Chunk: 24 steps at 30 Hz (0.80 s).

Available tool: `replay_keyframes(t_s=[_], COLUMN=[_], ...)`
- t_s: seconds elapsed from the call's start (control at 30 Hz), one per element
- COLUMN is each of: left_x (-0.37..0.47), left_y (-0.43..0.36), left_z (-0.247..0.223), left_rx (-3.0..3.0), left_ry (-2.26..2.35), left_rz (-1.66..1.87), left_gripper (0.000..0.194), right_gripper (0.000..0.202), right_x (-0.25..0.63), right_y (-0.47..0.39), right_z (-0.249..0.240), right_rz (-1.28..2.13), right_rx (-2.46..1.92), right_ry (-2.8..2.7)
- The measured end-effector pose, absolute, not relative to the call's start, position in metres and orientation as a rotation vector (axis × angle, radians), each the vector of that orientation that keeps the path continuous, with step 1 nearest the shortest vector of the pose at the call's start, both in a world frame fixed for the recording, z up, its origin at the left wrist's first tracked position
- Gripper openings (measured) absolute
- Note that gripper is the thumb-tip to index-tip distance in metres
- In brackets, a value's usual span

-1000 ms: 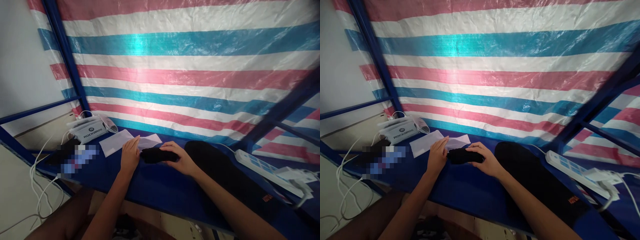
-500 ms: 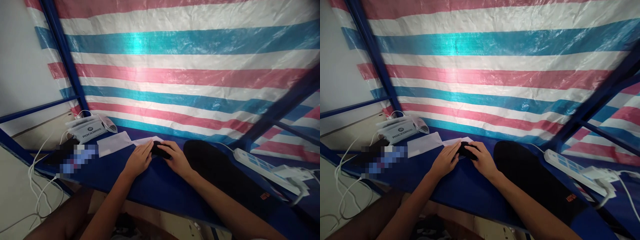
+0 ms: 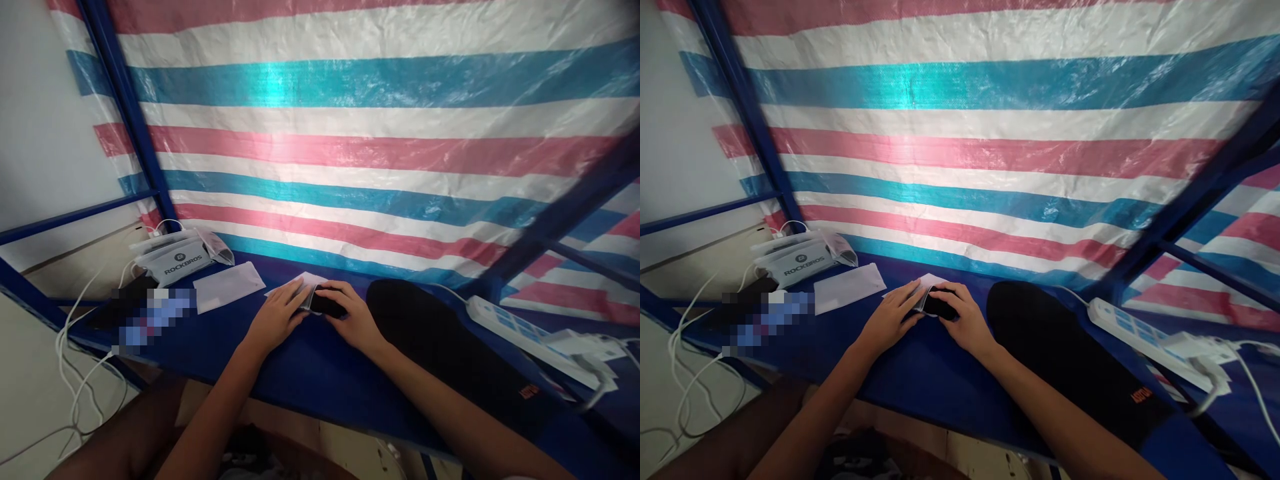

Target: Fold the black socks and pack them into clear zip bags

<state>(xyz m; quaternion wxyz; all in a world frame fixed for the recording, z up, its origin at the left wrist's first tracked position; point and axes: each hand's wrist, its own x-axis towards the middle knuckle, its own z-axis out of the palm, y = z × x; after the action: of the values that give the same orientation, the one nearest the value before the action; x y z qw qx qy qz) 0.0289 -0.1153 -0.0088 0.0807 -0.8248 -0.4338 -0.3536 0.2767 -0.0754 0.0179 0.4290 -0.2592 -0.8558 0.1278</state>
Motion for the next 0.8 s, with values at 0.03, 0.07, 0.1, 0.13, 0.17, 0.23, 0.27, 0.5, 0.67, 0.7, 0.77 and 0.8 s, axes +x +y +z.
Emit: replay_keyframes(t_s=[0.03, 0.07, 0.1, 0.13, 0.17, 0.23, 0.27, 0.5, 0.67, 0.7, 0.77, 0.8], left_x=[0.029, 0.028, 0.028, 0.027, 0.027, 0.026, 0.025, 0.025, 0.027, 0.028, 0.028, 0.029], left_y=[-0.116, -0.116, -0.116, -0.117, -0.117, -0.118, -0.118, -0.119, -0.12, -0.12, -0.12, -0.12], left_z=[-0.008, -0.007, -0.007, -0.007, -0.007, -0.007, -0.008, -0.007, -0.007, -0.007, -0.008, -0.007], left_rx=[-2.468, -2.475, -2.486, -2.5, -2.512, -2.527, -2.528, -2.425, -2.503, -2.527, -2.56, -2.568], left_ry=[-1.308, -1.315, -1.317, -1.315, -1.313, -1.325, -1.341, -1.47, -1.394, -1.352, -1.273, -1.24], left_rz=[-1.039, -1.026, -1.02, -1.024, -1.037, -1.068, -1.076, -1.089, -1.117, -1.123, -1.121, -1.114], left_gripper=[0.068, 0.069, 0.071, 0.073, 0.076, 0.082, 0.083, 0.079, 0.082, 0.083, 0.083, 0.083], right_gripper=[0.053, 0.053, 0.052, 0.05, 0.048, 0.046, 0.047, 0.065, 0.05, 0.05, 0.051, 0.052], right_x=[0.276, 0.276, 0.275, 0.275, 0.275, 0.274, 0.274, 0.278, 0.278, 0.277, 0.275, 0.274], right_y=[-0.076, -0.078, -0.079, -0.08, -0.081, -0.084, -0.085, -0.083, -0.076, -0.076, -0.076, -0.076], right_z=[0.019, 0.02, 0.021, 0.022, 0.024, 0.027, 0.029, 0.029, 0.018, 0.016, 0.01, 0.008], right_rz=[0.355, 0.387, 0.416, 0.441, 0.46, 0.483, 0.488, 0.465, 0.721, 0.759, 0.799, 0.803], right_rx=[-0.657, -0.659, -0.649, -0.625, -0.591, -0.521, -0.497, -0.655, -0.694, -0.695, -0.705, -0.709], right_ry=[-2.125, -2.119, -2.123, -2.137, -2.159, -2.21, -2.235, -2.214, -2.033, -2.014, -2.009, -2.02])
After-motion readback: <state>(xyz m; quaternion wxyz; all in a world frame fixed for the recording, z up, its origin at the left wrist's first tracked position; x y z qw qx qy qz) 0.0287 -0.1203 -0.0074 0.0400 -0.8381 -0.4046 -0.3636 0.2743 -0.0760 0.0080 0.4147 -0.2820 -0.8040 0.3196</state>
